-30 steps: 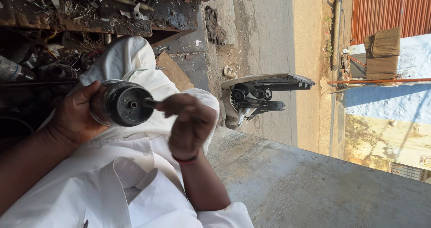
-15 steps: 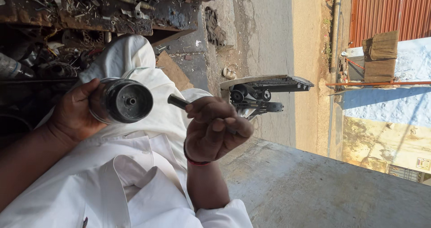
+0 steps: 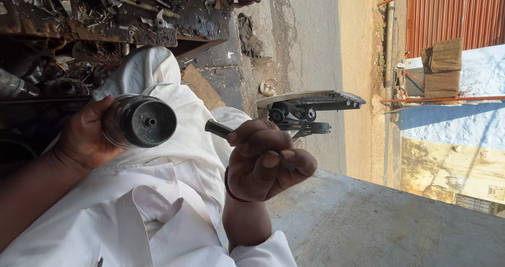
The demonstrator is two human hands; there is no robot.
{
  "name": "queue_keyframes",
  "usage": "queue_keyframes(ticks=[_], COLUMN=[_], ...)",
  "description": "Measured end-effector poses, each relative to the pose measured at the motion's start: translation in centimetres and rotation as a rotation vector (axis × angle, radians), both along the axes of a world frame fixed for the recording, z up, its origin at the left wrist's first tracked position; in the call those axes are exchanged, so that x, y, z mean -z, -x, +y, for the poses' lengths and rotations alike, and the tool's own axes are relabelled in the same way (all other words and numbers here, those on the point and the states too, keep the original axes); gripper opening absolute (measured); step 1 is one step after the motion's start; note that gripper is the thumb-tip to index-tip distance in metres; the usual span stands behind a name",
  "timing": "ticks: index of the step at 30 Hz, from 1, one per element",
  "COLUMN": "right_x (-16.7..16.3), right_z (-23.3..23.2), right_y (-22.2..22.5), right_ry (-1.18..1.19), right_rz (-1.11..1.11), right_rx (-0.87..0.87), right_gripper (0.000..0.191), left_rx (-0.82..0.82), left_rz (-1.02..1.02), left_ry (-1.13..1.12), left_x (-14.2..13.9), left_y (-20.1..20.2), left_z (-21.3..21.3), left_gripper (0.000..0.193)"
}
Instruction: The person sits on the ground and assembles small metal parts into a cylindrical metal container. They insert a small cylindrical piece, then a washer, and finally use a small metal rod to press the components into place.
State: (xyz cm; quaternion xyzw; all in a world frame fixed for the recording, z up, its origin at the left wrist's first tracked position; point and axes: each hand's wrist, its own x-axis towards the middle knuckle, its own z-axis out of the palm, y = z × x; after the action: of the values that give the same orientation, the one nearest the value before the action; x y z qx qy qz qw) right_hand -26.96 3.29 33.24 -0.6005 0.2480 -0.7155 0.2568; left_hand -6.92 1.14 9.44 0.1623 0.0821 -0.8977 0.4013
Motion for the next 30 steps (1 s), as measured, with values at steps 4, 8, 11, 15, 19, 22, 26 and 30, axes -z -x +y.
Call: queue_keyframes(ticks=[4,8,11,15,19,22,26,30], right_x=[3.7,7.1,5.7,1.8,1.9,5.5,6.8,3.4], right_z=[-0.8,-1.8,-0.4,-0.8,-0.9,-1.4,-2.0,-1.2], right_y=[-2.6,-2.8,-2.1,-0.2,-0.9,-3.5,-3.5,-2.0], right_ry=[-0.34,-0.297,-0.336,-0.041,0.045,-0.296,-0.294,-0.153], right_rz=[0.372,0.3,0.118,0.025,0.037,0.435,0.239,0.051], right_rx=[-0.149,-0.211,-0.213,-0.02,0.047,-0.105,-0.25,-0.108], right_gripper=[0.012,0.017,0.017,0.019,0.014,0.01,0.017,0.019], left_rx=[-0.015,-0.025,0.002,-0.078,-0.017,0.029,-0.011,-0.039], left_rz=[0.093,0.057,0.05,0.118,0.06,0.004,0.072,-0.032], left_ry=[0.043,0.061,-0.01,0.037,0.008,0.002,0.079,0.044], left_x=[-0.3,-1.0,-1.2,-0.5,-0.4,-1.1,-1.7,-1.3], left_y=[-0.2,-0.3,-0.5,-0.5,-0.1,0.2,-0.4,-0.7], left_z=[-0.2,-0.3,-0.1,-1.1,-0.7,-0.4,-1.2,-1.2], left_gripper=[0.044,0.045,0.043,0.041,0.043,0.045,0.045,0.047])
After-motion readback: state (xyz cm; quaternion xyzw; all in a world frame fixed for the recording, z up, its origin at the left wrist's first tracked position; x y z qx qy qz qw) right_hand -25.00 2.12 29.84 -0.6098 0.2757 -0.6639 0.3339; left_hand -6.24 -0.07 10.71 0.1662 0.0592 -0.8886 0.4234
